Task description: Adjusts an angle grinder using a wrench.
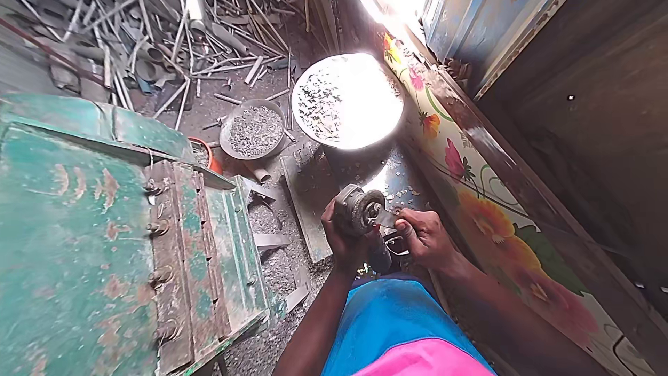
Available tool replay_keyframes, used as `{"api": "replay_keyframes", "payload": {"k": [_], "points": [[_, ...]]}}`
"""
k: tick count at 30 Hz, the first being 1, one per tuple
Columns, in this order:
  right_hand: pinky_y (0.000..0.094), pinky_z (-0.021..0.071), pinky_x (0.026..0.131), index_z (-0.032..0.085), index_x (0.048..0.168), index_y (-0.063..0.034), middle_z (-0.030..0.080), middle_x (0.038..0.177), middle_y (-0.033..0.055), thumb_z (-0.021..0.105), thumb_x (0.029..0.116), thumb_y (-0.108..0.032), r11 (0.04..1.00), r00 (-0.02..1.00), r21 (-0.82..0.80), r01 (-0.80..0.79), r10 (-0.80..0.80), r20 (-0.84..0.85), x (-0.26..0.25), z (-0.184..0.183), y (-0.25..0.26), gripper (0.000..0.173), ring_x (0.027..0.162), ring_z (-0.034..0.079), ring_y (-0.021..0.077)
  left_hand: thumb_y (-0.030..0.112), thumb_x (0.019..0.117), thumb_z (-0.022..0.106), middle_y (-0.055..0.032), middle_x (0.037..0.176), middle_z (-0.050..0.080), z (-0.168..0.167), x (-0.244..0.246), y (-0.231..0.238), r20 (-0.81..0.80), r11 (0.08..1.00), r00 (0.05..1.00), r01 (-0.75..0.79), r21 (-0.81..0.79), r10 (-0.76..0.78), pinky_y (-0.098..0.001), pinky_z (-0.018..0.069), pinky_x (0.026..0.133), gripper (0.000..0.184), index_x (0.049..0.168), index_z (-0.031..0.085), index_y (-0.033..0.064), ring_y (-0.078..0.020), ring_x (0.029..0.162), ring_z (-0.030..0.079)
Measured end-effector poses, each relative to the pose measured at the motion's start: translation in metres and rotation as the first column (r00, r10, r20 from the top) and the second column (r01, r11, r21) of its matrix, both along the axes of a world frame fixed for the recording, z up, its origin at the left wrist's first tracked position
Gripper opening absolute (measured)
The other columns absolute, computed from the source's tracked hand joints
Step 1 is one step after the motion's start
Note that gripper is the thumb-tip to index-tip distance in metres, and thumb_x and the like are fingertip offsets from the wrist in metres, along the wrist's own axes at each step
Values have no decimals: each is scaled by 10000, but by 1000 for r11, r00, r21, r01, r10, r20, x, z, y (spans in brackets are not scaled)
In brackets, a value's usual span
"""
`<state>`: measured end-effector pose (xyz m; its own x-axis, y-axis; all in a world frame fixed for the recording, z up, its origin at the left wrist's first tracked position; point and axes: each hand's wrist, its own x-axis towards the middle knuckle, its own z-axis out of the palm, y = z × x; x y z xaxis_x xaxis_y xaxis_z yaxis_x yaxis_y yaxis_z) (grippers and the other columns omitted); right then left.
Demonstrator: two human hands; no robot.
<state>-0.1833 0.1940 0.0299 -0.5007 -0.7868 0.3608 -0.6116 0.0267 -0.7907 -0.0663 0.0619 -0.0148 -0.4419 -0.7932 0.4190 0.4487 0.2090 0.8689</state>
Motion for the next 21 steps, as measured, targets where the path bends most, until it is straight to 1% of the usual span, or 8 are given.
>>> {"api": "replay_keyframes", "payload": {"k": [1,3,7,10,13,17,19,21], "points": [[241,349,473,564,734,-82,445,565,-9,365,1094,-497,1000,1000,11,-3,3,-21,-3,0,-1,584,501,440,56,266,722,919,23,1317,578,0,0,0,-10,1000,1000,17,20,-17,-314,548,1019,854,1372,383,124,-88,1194,607],[250,345,467,548,727,-80,432,556,-4,346,1101,-476,999,998,20,-26,28,-64,-7,-1,-3,581,492,436,70,258,735,914,27,1306,581,-1,-1,-2,-2,999,999,35,22,-35,-313,553,1014,848,1373,372,118,-87,1181,614],[258,345,459,528,722,-80,425,548,1,326,1108,-458,993,988,52,-105,110,-113,-19,1,-6,576,484,437,79,247,745,907,25,1297,585,-3,-4,-3,-10,997,998,59,49,-58,-324,558,1011,861,1389,348,132,-100,1172,623],[267,364,456,528,732,-78,434,549,8,313,1112,-452,985,975,77,-155,166,-150,-26,2,-8,574,486,457,92,236,744,903,21,1303,580,-5,-3,-5,1,997,998,61,49,-61,-337,560,1006,861,1397,348,150,-112,1164,623],[283,369,451,522,730,-82,434,548,8,302,1113,-437,983,964,93,-160,175,-201,-28,3,-9,567,483,464,104,246,746,898,28,1277,590,-5,-1,-4,19,997,998,60,54,-61,-331,564,996,850,1386,347,154,-105,1146,629],[274,373,441,527,723,-83,439,545,2,302,1112,-420,980,950,96,-176,194,-245,-29,4,-13,562,476,466,98,198,744,895,43,1288,589,-5,-1,-3,-29,994,997,74,83,-72,-335,561,1004,855,1391,336,179,-108,1164,626],[276,359,434,517,711,-91,425,536,-8,302,1112,-413,975,939,109,-194,216,-266,-35,6,-17,557,468,455,96,169,737,891,22,1298,578,-7,-1,-4,-15,994,999,40,100,-39,-337,560,1008,869,1394,322,156,-115,1173,621],[293,363,431,511,711,-98,423,534,-9,292,1111,-416,974,932,138,-181,214,-292,-39,8,-20,556,467,462,108,153,721,887,-13,1288,568,-6,-2,-6,29,995,999,-17,103,15,-332,564,1000,876,1384,318,102,-122,1168,619]]}}
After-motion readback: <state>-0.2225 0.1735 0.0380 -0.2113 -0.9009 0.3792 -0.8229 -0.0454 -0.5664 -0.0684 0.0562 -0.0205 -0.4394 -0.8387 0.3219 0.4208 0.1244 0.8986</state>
